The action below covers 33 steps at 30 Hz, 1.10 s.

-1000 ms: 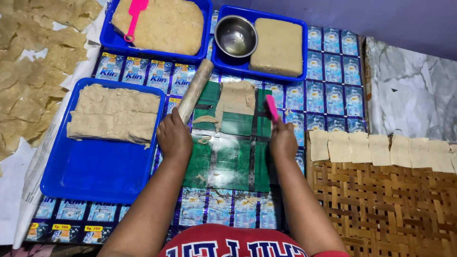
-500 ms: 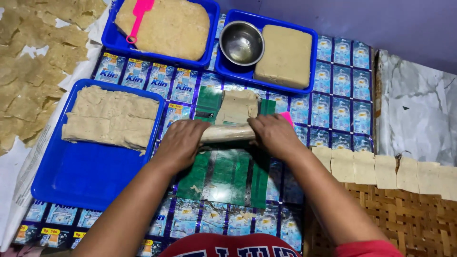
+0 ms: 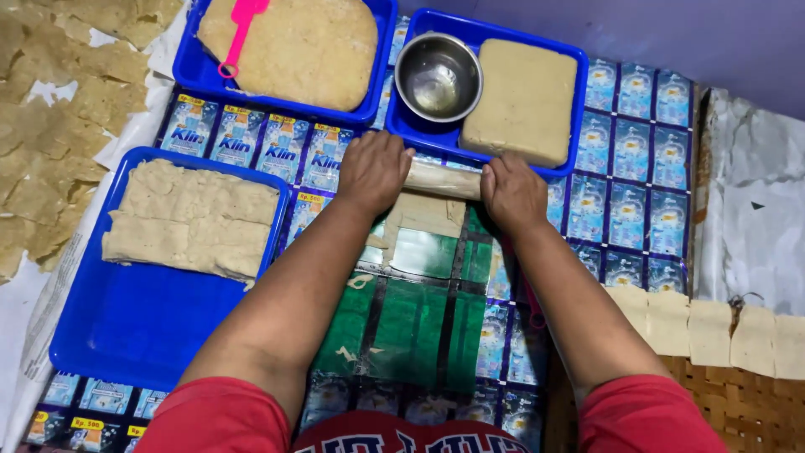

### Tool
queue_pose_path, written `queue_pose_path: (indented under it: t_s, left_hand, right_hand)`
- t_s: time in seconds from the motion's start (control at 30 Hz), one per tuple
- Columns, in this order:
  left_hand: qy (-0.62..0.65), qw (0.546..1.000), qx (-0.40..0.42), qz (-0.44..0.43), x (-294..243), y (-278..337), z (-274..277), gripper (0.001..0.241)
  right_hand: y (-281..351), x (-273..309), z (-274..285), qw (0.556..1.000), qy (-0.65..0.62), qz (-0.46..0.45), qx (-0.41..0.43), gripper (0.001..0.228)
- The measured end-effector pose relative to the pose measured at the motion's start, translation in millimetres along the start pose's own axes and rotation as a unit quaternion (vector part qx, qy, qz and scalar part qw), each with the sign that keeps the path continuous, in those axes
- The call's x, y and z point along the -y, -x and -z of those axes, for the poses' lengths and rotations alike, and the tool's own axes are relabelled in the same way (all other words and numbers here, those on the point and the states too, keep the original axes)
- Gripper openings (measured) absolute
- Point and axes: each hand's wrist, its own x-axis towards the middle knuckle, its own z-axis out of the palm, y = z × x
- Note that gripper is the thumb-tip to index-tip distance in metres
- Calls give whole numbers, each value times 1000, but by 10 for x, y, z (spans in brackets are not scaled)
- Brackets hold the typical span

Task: Preparing and organizing thin sheets of dough on a bamboo tray.

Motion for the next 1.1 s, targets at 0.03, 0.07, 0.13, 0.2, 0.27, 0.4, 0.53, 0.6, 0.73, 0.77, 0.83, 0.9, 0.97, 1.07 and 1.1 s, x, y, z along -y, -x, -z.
queue_pose_path:
  t_s: [0.03,0.07,0.13,0.2,0.27,0.4,0.53,0.6,0.73,0.77,0.83,0.9,0.97,1.07,1.1]
  left_hand:
    - [-37,997,-64,-5,9,-44,-81,36]
    - [-74,989,-127,-10,15,-83,-157,28]
    - [-82,985,-149,-24,37,-68,-168,25]
    - [-86,980,-175,-41,15,-63,-201,22]
    - [-94,978,-181,-31,-7,20,-211,22]
    - [-73,984,-160,-23,-125,172,-68,20]
    - [-77,986,-148,-20,-146,316,-31,20]
    - [-69,987,-145,-22,-153,334,-12,20]
    - [-64,989,-130,-24,-160,422,-29,21]
    - [-69,988,-135,-29,-156,436,-28,21]
    - [-68,988,-138,-31,-167,482,-12,21]
    - [-66,987,-142,-33,-175,526,11,21]
    - [-63,990,-125,-28,-188,595,37,20]
    - [-58,989,-131,-32,-204,607,50,20]
    - [-61,988,-135,-34,-112,569,-97,20]
  right_hand:
    - [-38,25,35,1000,-8,-5,-10,32]
    - [-73,53,77,1000,-15,-10,-20,29]
    - [-4,67,32,1000,-23,-18,-9,30]
    - [53,54,31,999,-25,-26,-2,30]
    - [120,104,59,998,-36,-38,21,29]
    - [197,116,82,999,-30,-35,16,28]
    - [261,212,172,999,-40,-23,12,29]
    - [274,222,196,999,-42,-20,17,30]
    - [393,263,199,999,-37,-32,24,28]
    - [414,270,187,999,-28,-33,24,27]
    - [430,331,279,999,-28,-35,21,27]
    - [458,385,335,999,-29,-37,18,28]
    - [528,445,355,998,-26,-53,26,28]
    - [533,428,395,997,-27,-40,53,29]
    - [499,403,391,998,-27,-40,48,29]
